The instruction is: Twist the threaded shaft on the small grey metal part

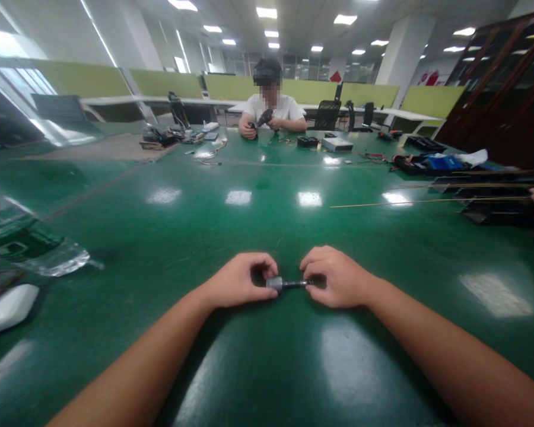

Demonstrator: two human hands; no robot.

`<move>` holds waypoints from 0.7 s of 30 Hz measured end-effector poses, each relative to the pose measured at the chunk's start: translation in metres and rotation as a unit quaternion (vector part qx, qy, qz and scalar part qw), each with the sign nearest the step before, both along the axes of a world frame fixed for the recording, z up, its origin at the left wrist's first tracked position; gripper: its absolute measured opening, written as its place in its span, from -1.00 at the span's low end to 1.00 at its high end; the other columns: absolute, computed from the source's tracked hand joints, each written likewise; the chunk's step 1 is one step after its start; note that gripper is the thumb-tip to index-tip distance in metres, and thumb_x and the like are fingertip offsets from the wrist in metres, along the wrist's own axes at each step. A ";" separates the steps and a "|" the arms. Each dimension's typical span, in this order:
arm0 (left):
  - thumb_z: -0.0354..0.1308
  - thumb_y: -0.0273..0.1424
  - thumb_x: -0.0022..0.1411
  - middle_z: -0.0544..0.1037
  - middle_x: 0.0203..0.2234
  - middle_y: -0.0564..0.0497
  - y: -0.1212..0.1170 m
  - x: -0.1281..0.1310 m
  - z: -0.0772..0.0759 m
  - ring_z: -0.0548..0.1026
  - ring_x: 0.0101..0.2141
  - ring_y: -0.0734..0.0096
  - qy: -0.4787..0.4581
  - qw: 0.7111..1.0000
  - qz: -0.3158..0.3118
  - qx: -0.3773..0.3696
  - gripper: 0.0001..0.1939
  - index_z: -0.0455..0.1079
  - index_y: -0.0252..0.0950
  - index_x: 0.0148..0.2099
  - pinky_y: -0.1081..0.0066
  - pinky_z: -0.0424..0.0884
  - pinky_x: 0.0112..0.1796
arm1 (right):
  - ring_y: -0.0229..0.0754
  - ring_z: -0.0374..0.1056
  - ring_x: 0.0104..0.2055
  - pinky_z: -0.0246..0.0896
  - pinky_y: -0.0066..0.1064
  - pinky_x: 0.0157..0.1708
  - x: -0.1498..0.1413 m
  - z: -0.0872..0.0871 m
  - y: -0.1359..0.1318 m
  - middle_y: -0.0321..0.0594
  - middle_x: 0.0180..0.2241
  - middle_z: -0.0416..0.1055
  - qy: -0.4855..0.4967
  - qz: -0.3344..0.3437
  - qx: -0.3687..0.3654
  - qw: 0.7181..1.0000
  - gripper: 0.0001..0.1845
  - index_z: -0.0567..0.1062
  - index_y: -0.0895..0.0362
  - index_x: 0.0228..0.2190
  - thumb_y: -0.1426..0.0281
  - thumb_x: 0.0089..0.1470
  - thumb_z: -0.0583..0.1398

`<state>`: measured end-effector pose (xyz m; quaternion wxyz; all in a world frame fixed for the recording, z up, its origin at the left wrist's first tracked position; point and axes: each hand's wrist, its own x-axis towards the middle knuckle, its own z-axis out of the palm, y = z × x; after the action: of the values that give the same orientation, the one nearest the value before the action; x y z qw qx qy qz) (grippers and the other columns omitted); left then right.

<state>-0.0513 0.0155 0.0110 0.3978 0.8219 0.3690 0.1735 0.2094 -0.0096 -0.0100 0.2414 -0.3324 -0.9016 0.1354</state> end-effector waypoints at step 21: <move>0.38 -0.37 0.02 0.52 -0.36 0.03 0.002 -0.003 -0.003 0.47 -0.33 0.37 0.004 1.000 -0.009 0.011 -0.77 0.48 -0.33 -0.25 0.41 0.40 -0.25 | -0.10 0.43 -0.15 0.25 -0.24 -0.09 0.003 0.002 0.000 -0.18 -0.23 0.56 -0.008 -0.005 -0.004 1.000 -0.90 0.54 0.12 -0.43 0.49 -0.11 0.28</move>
<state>-0.0544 0.0173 0.0082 0.3892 0.8301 0.3612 0.1703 0.2123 -0.0095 -0.0079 0.2333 -0.3388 -0.9015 0.1347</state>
